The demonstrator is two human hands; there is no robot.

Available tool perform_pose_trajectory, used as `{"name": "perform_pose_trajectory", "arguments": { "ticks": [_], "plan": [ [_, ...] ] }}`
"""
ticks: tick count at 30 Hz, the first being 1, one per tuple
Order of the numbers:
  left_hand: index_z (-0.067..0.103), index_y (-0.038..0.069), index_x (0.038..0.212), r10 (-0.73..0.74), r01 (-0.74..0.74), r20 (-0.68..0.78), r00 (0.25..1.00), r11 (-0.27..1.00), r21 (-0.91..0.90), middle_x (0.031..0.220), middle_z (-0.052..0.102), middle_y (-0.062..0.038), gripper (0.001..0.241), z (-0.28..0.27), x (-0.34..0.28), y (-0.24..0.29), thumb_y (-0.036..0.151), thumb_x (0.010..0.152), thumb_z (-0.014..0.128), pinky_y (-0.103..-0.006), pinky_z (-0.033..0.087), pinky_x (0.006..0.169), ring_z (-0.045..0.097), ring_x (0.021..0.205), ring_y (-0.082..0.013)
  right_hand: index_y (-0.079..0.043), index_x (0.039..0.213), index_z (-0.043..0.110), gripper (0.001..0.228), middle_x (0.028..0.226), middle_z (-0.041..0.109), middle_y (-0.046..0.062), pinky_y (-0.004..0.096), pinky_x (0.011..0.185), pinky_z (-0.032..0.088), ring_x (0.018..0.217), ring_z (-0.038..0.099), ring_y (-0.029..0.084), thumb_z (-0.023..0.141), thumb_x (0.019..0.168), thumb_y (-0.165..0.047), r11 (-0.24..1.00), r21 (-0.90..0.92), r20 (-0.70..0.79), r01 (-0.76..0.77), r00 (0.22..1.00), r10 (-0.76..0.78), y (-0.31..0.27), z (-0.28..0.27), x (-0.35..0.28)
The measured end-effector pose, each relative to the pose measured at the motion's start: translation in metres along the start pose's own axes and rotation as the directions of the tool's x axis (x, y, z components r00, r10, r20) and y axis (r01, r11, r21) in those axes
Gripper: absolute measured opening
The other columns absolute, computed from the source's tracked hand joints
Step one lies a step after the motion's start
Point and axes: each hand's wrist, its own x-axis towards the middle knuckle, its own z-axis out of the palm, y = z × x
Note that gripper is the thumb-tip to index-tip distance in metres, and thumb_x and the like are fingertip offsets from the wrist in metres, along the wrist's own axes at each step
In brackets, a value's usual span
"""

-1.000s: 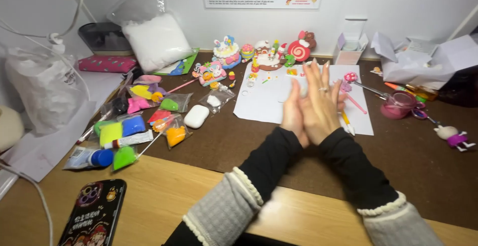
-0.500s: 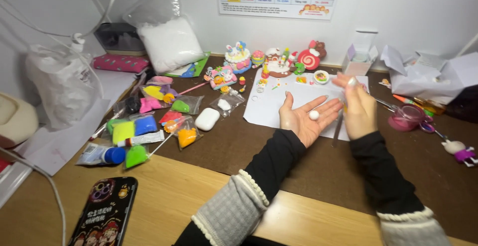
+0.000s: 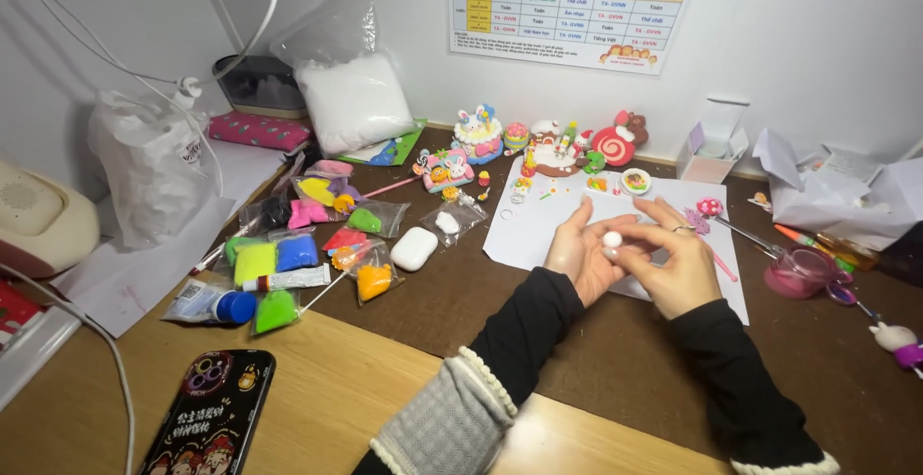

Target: Assembling small decorative clay elements into larger models on a workspace using hands and sculpting tools.

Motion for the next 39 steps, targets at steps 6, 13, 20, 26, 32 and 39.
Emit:
{"name": "perform_pose_trajectory", "arguments": {
  "ticks": [6, 13, 20, 26, 32, 39],
  "plan": [
    [0.053, -0.002, 0.140, 0.006, 0.037, -0.112, 0.994, 0.922, 0.386, 0.134, 0.057, -0.026, 0.054, 0.057, -0.040, 0.010, 0.042, 0.108, 0.058, -0.0539, 0.047, 0.108, 0.056, 0.128, -0.0409, -0.027, 0.109, 0.079, 0.031, 0.141, 0.066, 0.005, 0.050, 0.120, 0.036, 0.143, 0.052, 0.032, 0.087, 0.080, -0.022, 1.000, 0.016, -0.170, 0.020, 0.985, -0.017, -0.004, -0.006, 0.001],
    [0.066, -0.002, 0.124, 0.237, 0.004, -0.164, 0.958, 0.557, 0.830, 0.106, 0.072, -0.022, 0.050, 0.039, -0.048, 0.025, 0.038, 0.097, 0.074, -0.0417, 0.064, 0.081, 0.073, 0.097, -0.0321, -0.028, 0.108, 0.080, 0.024, 0.131, 0.071, 0.001, 0.046, 0.113, 0.045, 0.131, 0.062, 0.026, 0.083, 0.085, -0.022, 0.989, -0.046, -0.185, 0.139, 0.972, -0.145, 0.014, 0.009, 0.004],
    [0.059, 0.012, 0.135, 0.846, 0.679, 0.135, 0.516, -0.501, 0.536, 0.137, 0.057, -0.019, 0.074, 0.107, -0.307, 0.091, 0.058, 0.079, 0.075, -0.0554, 0.041, 0.103, 0.052, 0.125, -0.0392, -0.016, 0.104, 0.081, 0.022, 0.123, 0.075, 0.006, 0.039, 0.106, 0.047, 0.117, 0.067, 0.023, 0.083, 0.085, -0.028, 0.996, -0.018, -0.212, 0.090, 0.973, -0.092, -0.013, 0.008, -0.001],
    [0.032, 0.012, 0.154, 0.969, 0.985, -0.177, 0.173, -0.169, 0.037, 0.166, 0.029, -0.019, 0.108, -0.005, -0.430, 0.099, 0.090, 0.081, 0.029, -0.0621, 0.020, 0.118, 0.025, 0.153, -0.0365, -0.019, 0.105, 0.081, 0.023, 0.125, 0.074, 0.004, 0.040, 0.103, 0.047, 0.117, 0.067, 0.023, 0.081, 0.086, -0.031, 0.997, -0.011, -0.178, 0.079, 0.981, -0.079, -0.013, 0.015, -0.004],
    [0.050, 0.017, 0.147, 0.990, 0.991, -0.040, 0.132, -0.130, 0.038, 0.131, 0.063, -0.023, 0.096, -0.012, -0.432, 0.112, 0.082, 0.078, 0.047, -0.0624, 0.042, 0.095, 0.056, 0.127, -0.0402, -0.016, 0.107, 0.081, 0.024, 0.122, 0.075, 0.007, 0.040, 0.105, 0.046, 0.118, 0.064, 0.026, 0.081, 0.086, -0.028, 0.996, -0.014, -0.205, 0.090, 0.975, -0.091, -0.013, 0.009, -0.004],
    [0.055, 0.013, 0.146, 0.975, 0.985, -0.187, 0.122, -0.095, 0.143, 0.133, 0.067, -0.023, 0.103, 0.032, -0.428, 0.114, 0.083, 0.070, 0.060, -0.0531, 0.042, 0.105, 0.055, 0.131, -0.0400, -0.018, 0.109, 0.079, 0.024, 0.114, 0.074, 0.002, 0.039, 0.094, 0.047, 0.105, 0.067, 0.024, 0.078, 0.088, -0.029, 1.000, -0.006, -0.198, 0.010, 0.980, -0.011, -0.013, 0.009, -0.001]
  ]
}}
